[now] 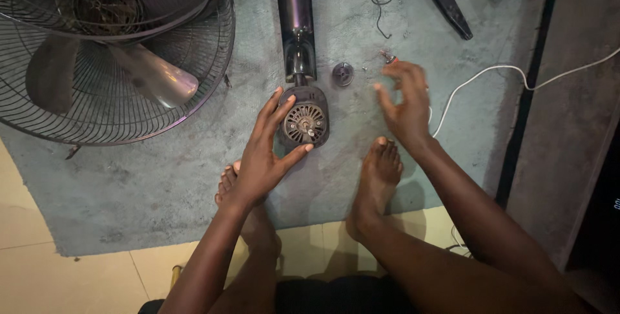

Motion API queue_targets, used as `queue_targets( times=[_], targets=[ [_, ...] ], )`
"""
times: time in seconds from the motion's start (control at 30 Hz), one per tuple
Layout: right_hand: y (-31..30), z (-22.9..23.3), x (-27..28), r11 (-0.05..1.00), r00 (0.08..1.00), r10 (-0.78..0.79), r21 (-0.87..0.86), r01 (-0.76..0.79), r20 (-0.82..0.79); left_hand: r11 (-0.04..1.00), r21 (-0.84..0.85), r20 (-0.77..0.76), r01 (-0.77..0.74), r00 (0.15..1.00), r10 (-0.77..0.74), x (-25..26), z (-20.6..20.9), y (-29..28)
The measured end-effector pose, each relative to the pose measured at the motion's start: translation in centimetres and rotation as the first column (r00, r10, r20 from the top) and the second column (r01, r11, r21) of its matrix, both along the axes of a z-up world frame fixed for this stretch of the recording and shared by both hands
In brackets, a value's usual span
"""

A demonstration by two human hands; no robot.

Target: The person disassembles a standing fan motor, removes the cap, and uses a screwdriver to tighten the central screw. They then reassemble the fan by placing the motor back into the fan cage.

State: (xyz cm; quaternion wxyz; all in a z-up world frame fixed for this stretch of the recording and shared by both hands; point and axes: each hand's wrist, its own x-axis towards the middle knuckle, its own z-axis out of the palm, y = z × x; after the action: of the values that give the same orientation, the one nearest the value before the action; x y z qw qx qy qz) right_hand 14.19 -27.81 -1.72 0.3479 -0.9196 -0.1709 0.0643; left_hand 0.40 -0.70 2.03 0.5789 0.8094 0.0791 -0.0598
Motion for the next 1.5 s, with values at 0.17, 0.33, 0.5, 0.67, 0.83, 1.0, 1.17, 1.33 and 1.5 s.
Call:
queue_targets(
  times=[0.17,0.33,0.5,0.67,0.83,1.0,1.17,1.33,1.5],
  targets=[
    [3.5,-0.4,0.1,0.968,0.965,0.246,0.027,-0.249,0.086,1.0,-0.019,0.0,0.007,1.0,-0.007,0.1,0.0,0.1],
    [4.9,-1.2,0.5,0.961,0.955,0.276,-0.043,-0.273,0.105,1.0,-0.012,0.029,0.011,1.0,-0.011,0.2,0.4,0.5],
    [4.9,-0.5,0.2,0.99,0.982,0.143,0.037,-0.139,-0.125,1.0,-0.025,0.049,0.019,0.999,-0.017,0.6,0.8,1.0],
    [4.6,1.4,-0.7,0.983,0.986,0.137,0.134,-0.123,-0.095,0.999,0.041,0.184,-0.036,0.982,0.028,1.1,1.5,1.0],
    [5.3,4.0,-1.1,0.984,0.977,0.114,0.159,-0.085,-0.181,0.994,0.097,0.236,-0.056,0.971,0.031,1.6,2.6,0.9],
    [6.2,9.4,-2.0,0.973,0.955,0.22,0.111,-0.201,-0.2,0.995,0.099,0.176,-0.004,0.984,-0.013,1.8,2.8,0.8],
    [8.1,12.2,-3.4,0.944,0.928,0.327,0.092,-0.316,-0.18,0.996,0.089,0.173,-0.018,0.985,0.002,1.8,2.4,0.6],
    [8.6,13.2,-3.1,0.908,0.907,0.417,0.061,-0.414,-0.053,0.995,0.096,0.174,-0.025,0.985,0.008,1.7,2.3,0.6],
    [8.6,14.0,-3.3,0.889,0.881,0.457,0.074,-0.451,-0.126,0.996,0.082,0.191,-0.042,0.981,0.026,1.6,2.1,0.4]
  ],
)
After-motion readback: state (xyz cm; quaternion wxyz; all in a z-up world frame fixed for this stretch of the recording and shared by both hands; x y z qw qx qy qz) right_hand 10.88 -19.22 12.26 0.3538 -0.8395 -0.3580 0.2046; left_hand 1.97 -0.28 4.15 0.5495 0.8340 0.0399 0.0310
